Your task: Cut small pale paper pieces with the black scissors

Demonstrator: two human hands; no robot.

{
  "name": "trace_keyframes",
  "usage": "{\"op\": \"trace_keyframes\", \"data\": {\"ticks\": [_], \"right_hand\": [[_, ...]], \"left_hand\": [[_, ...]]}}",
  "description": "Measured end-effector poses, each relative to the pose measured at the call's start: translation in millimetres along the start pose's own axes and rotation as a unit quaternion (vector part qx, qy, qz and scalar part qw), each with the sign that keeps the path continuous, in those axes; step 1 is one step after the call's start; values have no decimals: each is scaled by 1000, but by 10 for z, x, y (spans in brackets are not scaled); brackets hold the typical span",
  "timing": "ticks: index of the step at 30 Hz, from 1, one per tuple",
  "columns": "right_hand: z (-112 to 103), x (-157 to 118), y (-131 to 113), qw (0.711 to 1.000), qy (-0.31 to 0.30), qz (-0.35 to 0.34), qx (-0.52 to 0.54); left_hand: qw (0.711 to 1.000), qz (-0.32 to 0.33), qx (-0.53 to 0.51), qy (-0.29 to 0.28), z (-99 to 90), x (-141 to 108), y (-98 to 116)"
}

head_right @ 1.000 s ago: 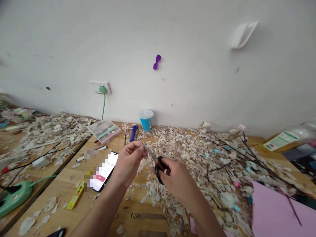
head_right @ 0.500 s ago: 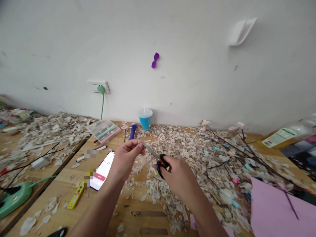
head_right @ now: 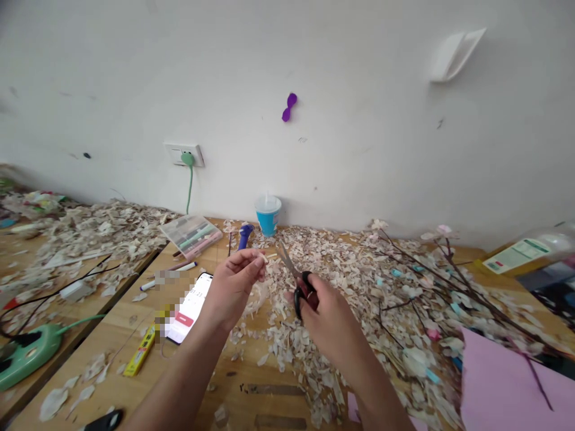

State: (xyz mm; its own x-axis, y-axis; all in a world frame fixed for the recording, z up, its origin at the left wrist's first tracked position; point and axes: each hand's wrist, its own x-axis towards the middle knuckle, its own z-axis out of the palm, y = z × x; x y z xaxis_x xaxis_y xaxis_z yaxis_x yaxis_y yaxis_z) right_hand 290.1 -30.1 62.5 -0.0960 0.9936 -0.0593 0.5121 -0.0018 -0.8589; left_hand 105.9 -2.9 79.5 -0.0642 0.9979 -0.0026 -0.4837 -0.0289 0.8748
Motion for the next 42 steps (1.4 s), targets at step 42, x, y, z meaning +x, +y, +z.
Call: {"op": "trace_keyframes", "data": {"ticks": [42], "right_hand": [[45, -33, -61, 997, -44, -20, -62]], "left_hand": [[999, 9, -34, -8, 28, -44, -124]]}}
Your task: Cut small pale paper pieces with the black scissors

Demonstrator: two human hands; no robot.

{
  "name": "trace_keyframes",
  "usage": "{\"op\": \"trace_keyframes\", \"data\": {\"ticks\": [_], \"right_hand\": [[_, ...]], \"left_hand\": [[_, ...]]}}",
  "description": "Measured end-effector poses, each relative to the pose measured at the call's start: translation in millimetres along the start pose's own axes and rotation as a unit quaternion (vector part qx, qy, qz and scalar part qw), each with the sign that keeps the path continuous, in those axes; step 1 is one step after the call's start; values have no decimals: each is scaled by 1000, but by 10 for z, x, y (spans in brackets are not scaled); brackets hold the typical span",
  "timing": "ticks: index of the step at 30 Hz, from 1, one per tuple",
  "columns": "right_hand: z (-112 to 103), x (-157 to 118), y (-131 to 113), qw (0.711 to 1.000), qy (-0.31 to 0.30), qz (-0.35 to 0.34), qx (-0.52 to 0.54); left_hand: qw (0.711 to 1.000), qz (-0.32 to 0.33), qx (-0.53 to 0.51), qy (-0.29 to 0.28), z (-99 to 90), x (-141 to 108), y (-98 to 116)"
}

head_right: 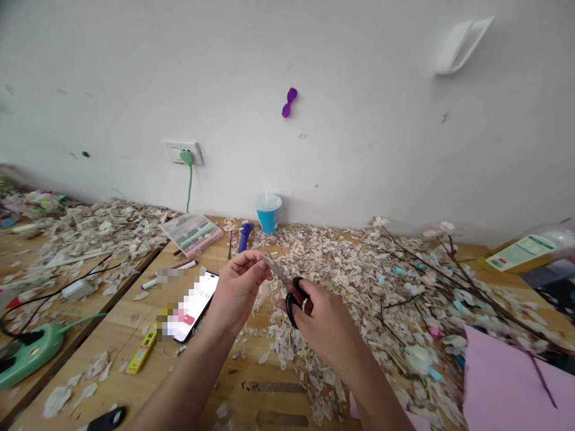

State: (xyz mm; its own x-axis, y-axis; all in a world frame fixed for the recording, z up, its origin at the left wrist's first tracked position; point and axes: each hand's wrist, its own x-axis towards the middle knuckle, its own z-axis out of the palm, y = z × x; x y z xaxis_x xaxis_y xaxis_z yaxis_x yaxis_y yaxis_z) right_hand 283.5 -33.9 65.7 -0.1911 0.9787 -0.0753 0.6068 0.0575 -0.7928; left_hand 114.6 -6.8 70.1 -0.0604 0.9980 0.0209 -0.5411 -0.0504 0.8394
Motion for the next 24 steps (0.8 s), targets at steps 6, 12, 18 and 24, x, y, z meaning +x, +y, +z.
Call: {"op": "trace_keyframes", "data": {"ticks": [6, 12, 18, 24], "right_hand": [[0, 5, 25, 1000, 7, 11, -9], [31, 15, 60, 1000, 24, 5, -12], [43, 12, 30, 999, 33, -4, -23], [44, 11, 55, 998, 42, 4, -39]], "left_hand": [[1000, -15, 2, -8, -7, 4, 13], [1000, -19, -17, -6, 24, -18, 27], [999, -18, -49, 9, 90, -50, 18], [1000, -7, -15, 3, 50, -29, -8]]}}
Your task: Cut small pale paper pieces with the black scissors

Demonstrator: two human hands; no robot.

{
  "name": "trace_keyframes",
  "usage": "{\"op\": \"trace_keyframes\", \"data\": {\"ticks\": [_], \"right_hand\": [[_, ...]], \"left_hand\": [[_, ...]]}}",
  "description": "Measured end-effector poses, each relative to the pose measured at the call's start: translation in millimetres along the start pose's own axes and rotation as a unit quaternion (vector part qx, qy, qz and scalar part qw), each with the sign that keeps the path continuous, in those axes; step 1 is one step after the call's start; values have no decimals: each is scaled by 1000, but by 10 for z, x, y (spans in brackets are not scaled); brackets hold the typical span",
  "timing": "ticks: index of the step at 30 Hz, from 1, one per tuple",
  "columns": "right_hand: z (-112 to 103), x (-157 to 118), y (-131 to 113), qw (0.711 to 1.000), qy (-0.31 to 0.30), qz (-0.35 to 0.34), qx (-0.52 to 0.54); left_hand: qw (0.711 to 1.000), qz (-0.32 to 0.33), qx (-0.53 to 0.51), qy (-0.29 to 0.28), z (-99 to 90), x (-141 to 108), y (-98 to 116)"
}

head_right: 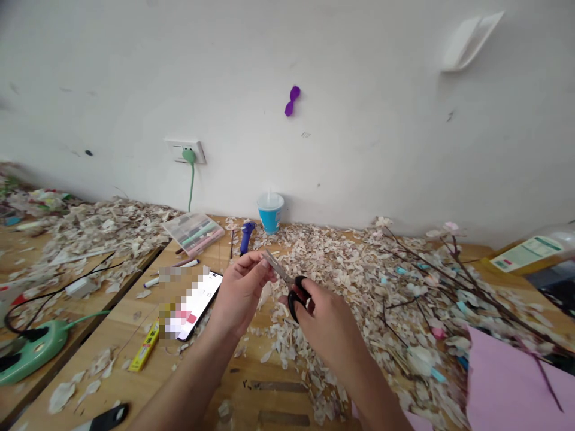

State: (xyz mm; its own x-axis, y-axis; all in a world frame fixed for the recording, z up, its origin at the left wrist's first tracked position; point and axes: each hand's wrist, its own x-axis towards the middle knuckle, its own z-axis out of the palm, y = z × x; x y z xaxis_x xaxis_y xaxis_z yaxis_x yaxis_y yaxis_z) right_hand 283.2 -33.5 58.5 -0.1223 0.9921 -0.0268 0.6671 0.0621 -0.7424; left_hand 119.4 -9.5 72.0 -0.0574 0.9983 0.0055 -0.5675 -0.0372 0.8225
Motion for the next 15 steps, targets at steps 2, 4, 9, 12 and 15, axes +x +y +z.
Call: {"op": "trace_keyframes", "data": {"ticks": [2, 4, 9, 12, 15], "right_hand": [[6, 5, 5, 1000, 4, -2, -3], [8, 10, 4, 1000, 11, -12, -2], [-8, 18, -8, 1000, 16, -19, -3], [-11, 24, -10, 1000, 5, -6, 2], [-1, 28, -12, 1000, 13, 2, -3]], "left_hand": [[1000, 3, 12, -1, -21, 6, -8], [1000, 6, 24, -2, -35, 4, -8], [997, 16, 80, 1, -46, -3, 32], [995, 12, 103, 5, -49, 5, 67], [993, 7, 119, -1, -54, 13, 102]]}}
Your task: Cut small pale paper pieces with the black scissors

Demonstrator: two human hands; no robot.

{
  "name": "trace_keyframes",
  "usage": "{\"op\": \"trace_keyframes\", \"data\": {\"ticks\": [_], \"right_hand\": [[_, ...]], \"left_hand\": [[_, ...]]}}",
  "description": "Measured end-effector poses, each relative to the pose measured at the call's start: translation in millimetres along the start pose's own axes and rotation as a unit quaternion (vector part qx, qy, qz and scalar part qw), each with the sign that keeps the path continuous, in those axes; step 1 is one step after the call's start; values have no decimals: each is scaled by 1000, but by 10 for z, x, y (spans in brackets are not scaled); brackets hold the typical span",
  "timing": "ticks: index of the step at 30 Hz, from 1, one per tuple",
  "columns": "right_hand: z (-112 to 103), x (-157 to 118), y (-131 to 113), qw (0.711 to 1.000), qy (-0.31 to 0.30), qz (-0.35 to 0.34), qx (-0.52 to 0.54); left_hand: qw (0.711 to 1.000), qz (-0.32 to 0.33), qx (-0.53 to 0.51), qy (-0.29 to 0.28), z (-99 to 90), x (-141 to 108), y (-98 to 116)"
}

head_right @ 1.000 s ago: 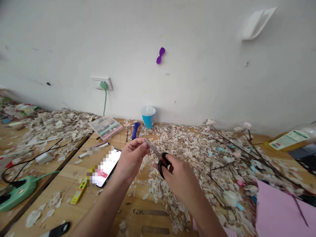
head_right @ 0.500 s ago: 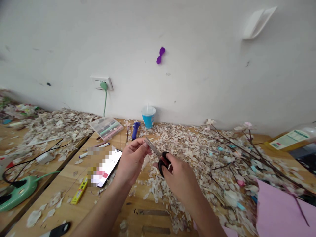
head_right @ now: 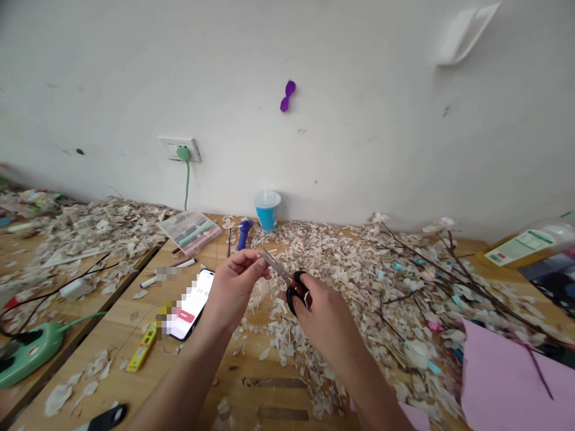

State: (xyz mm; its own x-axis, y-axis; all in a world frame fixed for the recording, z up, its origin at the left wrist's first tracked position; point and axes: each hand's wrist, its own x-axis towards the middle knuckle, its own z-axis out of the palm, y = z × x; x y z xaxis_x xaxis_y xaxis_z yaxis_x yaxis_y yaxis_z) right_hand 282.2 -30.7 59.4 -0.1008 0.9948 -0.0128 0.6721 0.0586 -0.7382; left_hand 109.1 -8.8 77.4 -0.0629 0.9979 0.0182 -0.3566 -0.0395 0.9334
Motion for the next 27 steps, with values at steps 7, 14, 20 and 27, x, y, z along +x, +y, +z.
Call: {"op": "trace_keyframes", "data": {"ticks": [7, 14, 20, 27], "right_hand": [[-11, -3, 0, 1000, -7, -13, -11], [-29, -17, -23, 999, -21, -16, -18], [-11, -14, 7, 1000, -4, -23, -11], [-20, -3, 39, 1000, -5, -23, -10]], "left_hand": [[999, 5, 31, -10, -44, 7, 66], [998, 9, 63, -12, -63, 12, 91], [998, 9, 61, -27, -64, 10, 105], [997, 1, 67, -42, -68, 8, 144]]}}
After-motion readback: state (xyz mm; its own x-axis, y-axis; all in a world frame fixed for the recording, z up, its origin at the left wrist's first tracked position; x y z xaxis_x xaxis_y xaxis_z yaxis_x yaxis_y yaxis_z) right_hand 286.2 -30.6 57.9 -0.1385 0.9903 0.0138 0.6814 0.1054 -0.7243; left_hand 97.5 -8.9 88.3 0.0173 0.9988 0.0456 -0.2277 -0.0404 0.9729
